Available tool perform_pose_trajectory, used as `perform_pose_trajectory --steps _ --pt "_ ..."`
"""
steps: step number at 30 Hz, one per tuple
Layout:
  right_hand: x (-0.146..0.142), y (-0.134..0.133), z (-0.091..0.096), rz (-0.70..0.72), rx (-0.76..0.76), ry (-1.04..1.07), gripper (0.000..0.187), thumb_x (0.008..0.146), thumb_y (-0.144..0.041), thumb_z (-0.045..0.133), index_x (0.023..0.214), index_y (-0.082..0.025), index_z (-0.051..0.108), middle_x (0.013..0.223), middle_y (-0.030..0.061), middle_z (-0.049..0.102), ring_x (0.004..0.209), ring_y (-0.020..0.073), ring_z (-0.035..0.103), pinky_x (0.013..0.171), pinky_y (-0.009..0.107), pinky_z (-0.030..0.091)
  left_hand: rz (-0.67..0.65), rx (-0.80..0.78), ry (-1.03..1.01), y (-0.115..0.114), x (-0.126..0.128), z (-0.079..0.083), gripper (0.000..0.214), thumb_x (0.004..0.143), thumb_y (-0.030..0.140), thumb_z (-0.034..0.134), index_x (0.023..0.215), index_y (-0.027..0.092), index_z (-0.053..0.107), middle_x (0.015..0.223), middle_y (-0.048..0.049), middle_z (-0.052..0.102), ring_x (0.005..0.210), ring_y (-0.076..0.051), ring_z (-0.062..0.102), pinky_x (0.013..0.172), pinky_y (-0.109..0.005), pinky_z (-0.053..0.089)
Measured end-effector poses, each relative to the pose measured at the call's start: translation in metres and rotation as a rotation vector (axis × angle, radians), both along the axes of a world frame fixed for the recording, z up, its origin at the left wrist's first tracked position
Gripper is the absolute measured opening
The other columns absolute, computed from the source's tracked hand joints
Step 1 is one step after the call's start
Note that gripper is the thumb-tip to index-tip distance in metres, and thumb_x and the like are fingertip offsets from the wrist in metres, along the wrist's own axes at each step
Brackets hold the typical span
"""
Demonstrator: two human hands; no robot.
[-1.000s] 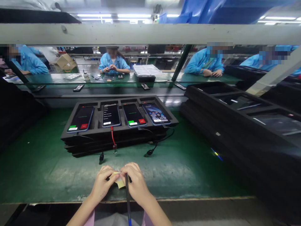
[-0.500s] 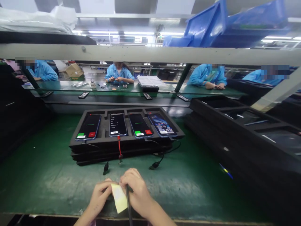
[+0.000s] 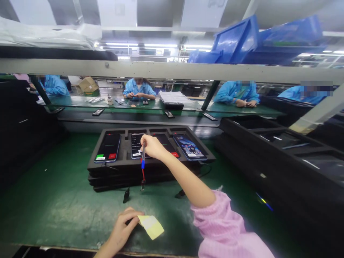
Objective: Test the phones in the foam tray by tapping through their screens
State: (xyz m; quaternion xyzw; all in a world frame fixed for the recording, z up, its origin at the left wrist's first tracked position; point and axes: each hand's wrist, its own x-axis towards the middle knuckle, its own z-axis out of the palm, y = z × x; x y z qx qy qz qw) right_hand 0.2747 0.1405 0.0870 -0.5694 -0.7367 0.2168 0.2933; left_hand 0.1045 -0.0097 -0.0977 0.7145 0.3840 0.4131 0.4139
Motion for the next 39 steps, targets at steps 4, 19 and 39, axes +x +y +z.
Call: perform_pose_trajectory --steps 4,19,39 --pt "-0.007 -0.001 -0.001 -0.008 -0.017 -0.146 0.028 0.064 -0.001 0.06 0.062 -0.021 0.04 0.056 -0.0066 0.05 0.056 0.0106 0.049 0.055 0.021 0.033 -0.036 0.046 0.004 0.0 0.0 -0.001 0.046 0.088 0.055 0.042 0.088 0.022 0.074 0.07 -0.0067 0.07 0.068 -0.019 0.06 0.068 -0.029 0.045" --pt "0.005 -0.022 0.019 -0.146 0.063 -0.356 0.024 0.075 -0.015 0.062 0.075 -0.022 0.038 0.069 -0.002 0.049 0.072 0.0166 0.048 0.06 0.025 0.029 -0.013 0.244 0.0 0.001 0.001 0.0 0.03 0.091 0.039 0.047 0.091 0.022 0.072 0.069 -0.005 0.066 0.068 -0.016 0.06 0.064 -0.026 0.048" --pt "0.135 -0.189 -0.169 -0.677 -0.076 0.333 0.028 0.069 -0.049 0.048 0.068 -0.025 0.034 0.056 -0.0018 0.046 0.05 0.0167 0.051 0.047 0.028 0.04 -0.011 0.337 -0.143 -0.005 0.039 0.032 0.046 0.093 0.049 0.033 0.133 0.027 0.042 0.125 -0.0133 0.049 0.115 -0.026 0.05 0.09 -0.041 0.047"
